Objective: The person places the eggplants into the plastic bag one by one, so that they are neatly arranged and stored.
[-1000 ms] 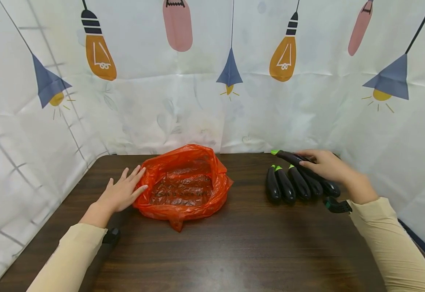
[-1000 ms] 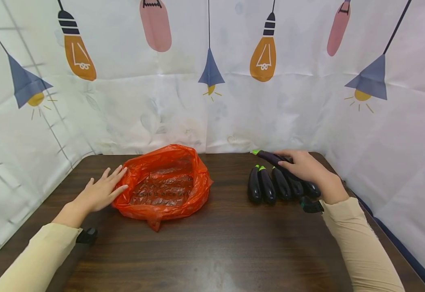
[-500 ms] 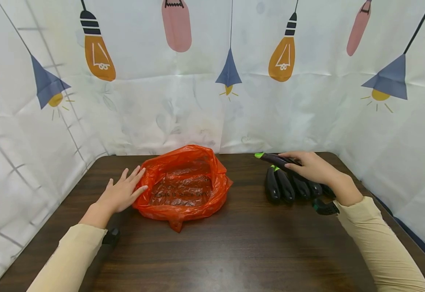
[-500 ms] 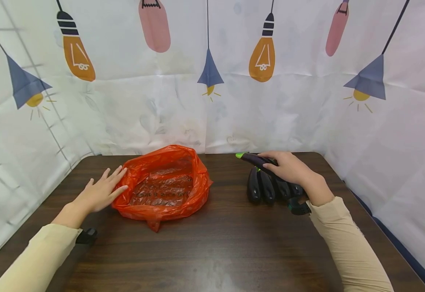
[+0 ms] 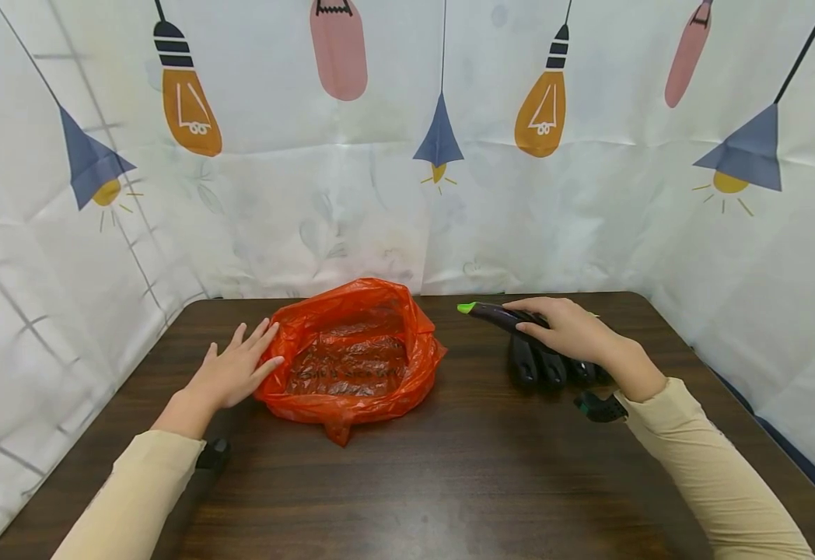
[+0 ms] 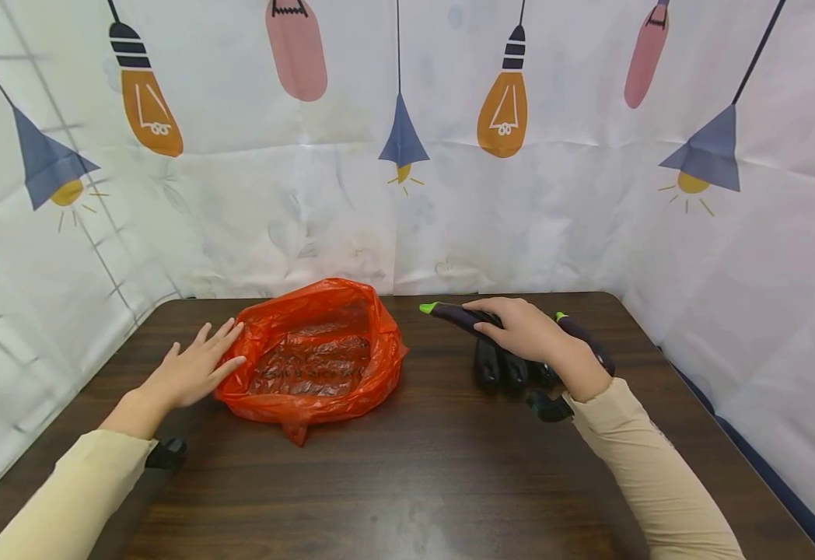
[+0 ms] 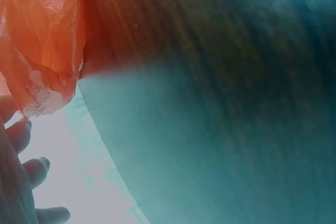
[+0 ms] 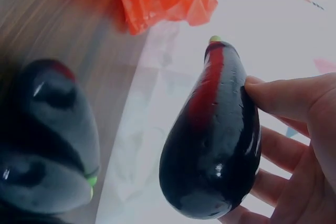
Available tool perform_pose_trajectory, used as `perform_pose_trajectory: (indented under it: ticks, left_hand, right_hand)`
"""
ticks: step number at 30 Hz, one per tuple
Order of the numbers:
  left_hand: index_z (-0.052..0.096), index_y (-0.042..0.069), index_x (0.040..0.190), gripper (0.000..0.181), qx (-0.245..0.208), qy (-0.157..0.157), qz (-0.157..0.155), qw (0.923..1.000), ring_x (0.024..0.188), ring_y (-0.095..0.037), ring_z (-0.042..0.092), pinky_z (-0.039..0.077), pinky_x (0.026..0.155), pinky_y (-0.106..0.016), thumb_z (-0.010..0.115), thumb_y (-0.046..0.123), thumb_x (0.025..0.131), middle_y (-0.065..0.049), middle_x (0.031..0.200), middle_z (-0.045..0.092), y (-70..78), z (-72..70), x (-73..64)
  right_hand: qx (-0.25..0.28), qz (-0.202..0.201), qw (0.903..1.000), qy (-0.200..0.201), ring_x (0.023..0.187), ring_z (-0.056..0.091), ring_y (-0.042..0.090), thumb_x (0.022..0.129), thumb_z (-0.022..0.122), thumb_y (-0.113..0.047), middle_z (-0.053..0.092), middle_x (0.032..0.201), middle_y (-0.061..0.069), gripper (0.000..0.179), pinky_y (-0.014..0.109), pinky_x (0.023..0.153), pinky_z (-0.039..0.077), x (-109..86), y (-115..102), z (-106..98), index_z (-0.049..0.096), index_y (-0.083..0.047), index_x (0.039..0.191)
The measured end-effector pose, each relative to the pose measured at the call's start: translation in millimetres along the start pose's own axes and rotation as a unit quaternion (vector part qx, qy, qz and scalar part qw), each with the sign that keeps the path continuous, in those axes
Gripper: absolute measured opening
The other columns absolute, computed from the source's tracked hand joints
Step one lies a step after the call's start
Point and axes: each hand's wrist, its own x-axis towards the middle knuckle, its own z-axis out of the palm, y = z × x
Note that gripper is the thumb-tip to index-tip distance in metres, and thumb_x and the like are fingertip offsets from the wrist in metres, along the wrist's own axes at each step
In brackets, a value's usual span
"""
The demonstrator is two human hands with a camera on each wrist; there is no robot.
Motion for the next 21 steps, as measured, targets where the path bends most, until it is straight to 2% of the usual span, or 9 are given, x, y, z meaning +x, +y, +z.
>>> perform_pose_trajectory:
  ticks: [3,9,15,21]
  left_hand:
    - [0.021,0.003,0.163,0.079,-0.002,-0.006,-0.001,1.0,0.149,-0.055,0.011,0.007,0.107,-0.083,0.042,0.054,0.107,-0.024,0.168,0.014,-0.9,-0.7,0.0]
    - [0.022,0.003,0.163,0.078,-0.004,-0.007,0.006,0.9999,0.149,-0.055,0.012,0.008,0.106,-0.083,0.042,0.054,0.107,-0.023,0.168,0.014,-0.8,-2.2,0.7]
    - [0.022,0.003,0.163,0.078,-0.003,-0.007,0.006,0.9999,0.149,-0.055,0.013,0.009,0.106,-0.083,0.042,0.054,0.108,-0.023,0.168,0.015,-1.1,-2.3,1.0]
    - [0.022,0.002,0.163,0.079,-0.006,-0.006,0.006,1.0,0.149,-0.056,0.012,0.009,0.106,-0.083,0.041,0.055,0.107,-0.023,0.168,0.015,-1.2,-2.4,0.0]
  right_hand:
    - [0.008,-0.004,1.0,-0.001,0.123,0.061,0.037,0.105,0.061,-0.015,0.057,0.145,0.02,0.045,0.055,0.095,0.05,4.3,-5.1,1.3,0.055,-0.007,0.149]
    - [0.018,-0.024,0.9995,-0.006,0.114,0.064,0.031,0.105,0.061,-0.015,0.06,0.142,0.017,0.043,0.05,0.091,0.05,15.0,-16.4,3.9,0.057,-0.007,0.148]
    - [0.03,-0.025,0.9991,-0.018,0.129,0.057,0.034,0.105,0.062,-0.018,0.059,0.145,0.013,0.044,0.055,0.102,0.048,24.8,-30.8,7.2,0.057,-0.011,0.148]
    - [0.032,-0.047,0.998,-0.028,0.128,0.058,0.033,0.105,0.061,-0.018,0.059,0.144,0.012,0.043,0.053,0.102,0.049,35.3,-41.7,15.1,0.058,-0.011,0.147]
